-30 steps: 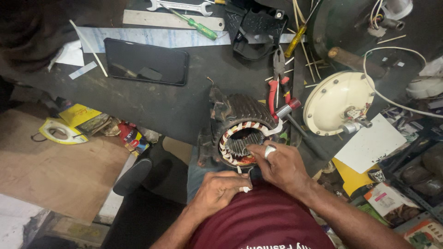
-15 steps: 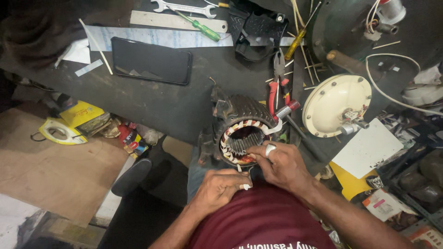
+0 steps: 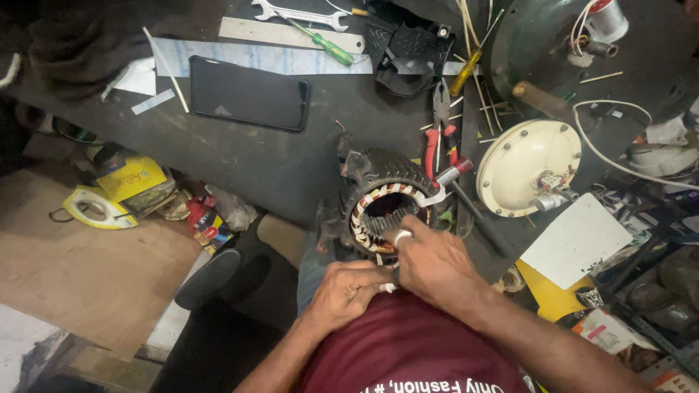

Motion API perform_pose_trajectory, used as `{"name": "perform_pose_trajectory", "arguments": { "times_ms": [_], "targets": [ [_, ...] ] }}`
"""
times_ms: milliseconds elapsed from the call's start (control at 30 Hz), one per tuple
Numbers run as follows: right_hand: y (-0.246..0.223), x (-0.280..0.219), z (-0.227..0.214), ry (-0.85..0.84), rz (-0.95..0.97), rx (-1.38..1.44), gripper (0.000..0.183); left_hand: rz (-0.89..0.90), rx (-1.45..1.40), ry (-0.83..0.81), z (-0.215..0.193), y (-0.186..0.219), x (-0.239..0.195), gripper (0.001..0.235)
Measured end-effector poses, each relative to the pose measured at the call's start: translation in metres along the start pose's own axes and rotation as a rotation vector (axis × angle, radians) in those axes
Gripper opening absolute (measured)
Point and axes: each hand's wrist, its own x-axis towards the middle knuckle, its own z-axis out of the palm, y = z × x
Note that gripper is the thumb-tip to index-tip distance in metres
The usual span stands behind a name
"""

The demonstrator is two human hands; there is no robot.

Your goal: The person works on a disassembled motor stator, repeatedly inserting and adjusting white insulating strips into the winding slots. They use a screwdriver to push the strips into place and manipulate the wires with their hands. The task involves careful placement of insulation within the stator assembly.

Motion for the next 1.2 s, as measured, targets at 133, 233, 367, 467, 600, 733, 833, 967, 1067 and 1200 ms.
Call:
{"name": "perform_pose_trajectory", "arguments": {
  "times_ms": [133, 233, 367, 467, 600, 733, 833, 967, 1067, 1200],
  "targets": [
    [0.006, 0.011, -0.001, -0.071, 0.009, -0.056, 0.017, 0.096, -0.034, 0.034, 0.001, 0.000, -0.001, 0.021],
    [0.011, 0.018, 0.005, -0.103, 0.023, -0.122, 0.011, 0.091, -0.012, 0.030, 0.000, -0.001, -0.002, 0.020],
    [0.011, 0.019, 0.016, -0.059, -0.007, -0.136, 0.013, 0.143, -0.039, 0.052, 0.001, -0.002, -0.004, 0.024],
    [0.010, 0.020, 0.019, -0.066, 0.022, -0.166, 0.015, 0.115, -0.049, 0.052, 0.001, -0.002, -0.003, 0.024],
    [0.009, 0.017, 0.019, -0.035, 0.001, -0.123, 0.022, 0.085, -0.039, 0.067, 0.002, -0.001, -0.006, 0.023],
    [0.010, 0.015, 0.016, 0.027, -0.064, -0.076, 0.024, 0.107, -0.042, 0.076, 0.002, 0.000, -0.007, 0.024],
    [0.010, 0.016, 0.016, 0.048, -0.075, -0.084, 0.025, 0.162, -0.059, 0.082, 0.002, -0.001, -0.007, 0.023],
    [0.010, 0.017, 0.017, 0.040, -0.074, -0.133, 0.026, 0.129, -0.071, 0.083, 0.003, -0.001, -0.008, 0.022],
    [0.010, 0.017, 0.018, 0.037, -0.069, -0.144, 0.027, 0.154, -0.067, 0.087, 0.003, 0.000, -0.009, 0.021],
    [0.009, 0.017, 0.019, 0.063, -0.084, -0.144, 0.024, 0.131, -0.047, 0.073, 0.002, 0.000, -0.009, 0.021]
  ]
}}
